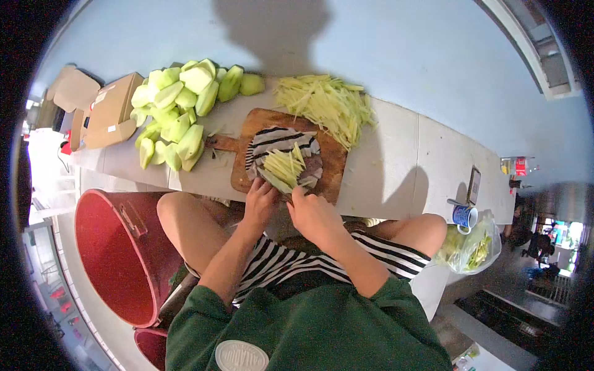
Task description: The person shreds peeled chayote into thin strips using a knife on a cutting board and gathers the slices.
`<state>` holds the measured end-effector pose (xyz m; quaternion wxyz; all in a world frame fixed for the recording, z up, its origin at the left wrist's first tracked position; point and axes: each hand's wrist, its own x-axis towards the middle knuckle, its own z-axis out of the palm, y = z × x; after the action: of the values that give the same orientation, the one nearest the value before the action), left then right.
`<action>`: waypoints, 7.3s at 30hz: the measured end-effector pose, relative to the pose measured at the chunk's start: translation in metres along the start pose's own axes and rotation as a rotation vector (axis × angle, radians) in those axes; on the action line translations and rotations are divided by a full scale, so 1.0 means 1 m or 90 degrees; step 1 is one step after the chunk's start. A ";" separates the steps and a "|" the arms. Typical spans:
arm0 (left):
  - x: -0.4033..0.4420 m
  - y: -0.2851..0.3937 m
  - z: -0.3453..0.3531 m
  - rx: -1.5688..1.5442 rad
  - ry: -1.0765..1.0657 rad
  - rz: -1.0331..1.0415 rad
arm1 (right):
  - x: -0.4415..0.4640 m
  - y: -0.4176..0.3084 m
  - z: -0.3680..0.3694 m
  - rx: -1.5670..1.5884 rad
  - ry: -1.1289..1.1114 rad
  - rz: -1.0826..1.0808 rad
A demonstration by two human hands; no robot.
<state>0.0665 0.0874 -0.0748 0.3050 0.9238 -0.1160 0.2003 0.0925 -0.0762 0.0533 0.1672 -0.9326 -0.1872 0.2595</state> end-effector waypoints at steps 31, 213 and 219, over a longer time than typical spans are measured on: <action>-0.002 0.005 -0.007 -0.008 -0.026 -0.036 | 0.012 0.010 0.026 -0.006 0.037 -0.005; 0.219 -0.074 0.024 0.259 -0.208 -0.153 | -0.039 0.119 -0.053 0.153 0.452 0.077; 0.193 -0.142 -0.013 0.256 0.002 -0.384 | -0.076 0.104 -0.013 0.417 0.331 0.095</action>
<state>0.2831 0.1893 -0.0538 0.1630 0.9577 0.2037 0.1215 0.0663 -0.2032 0.0533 0.4771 -0.8756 0.0216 0.0727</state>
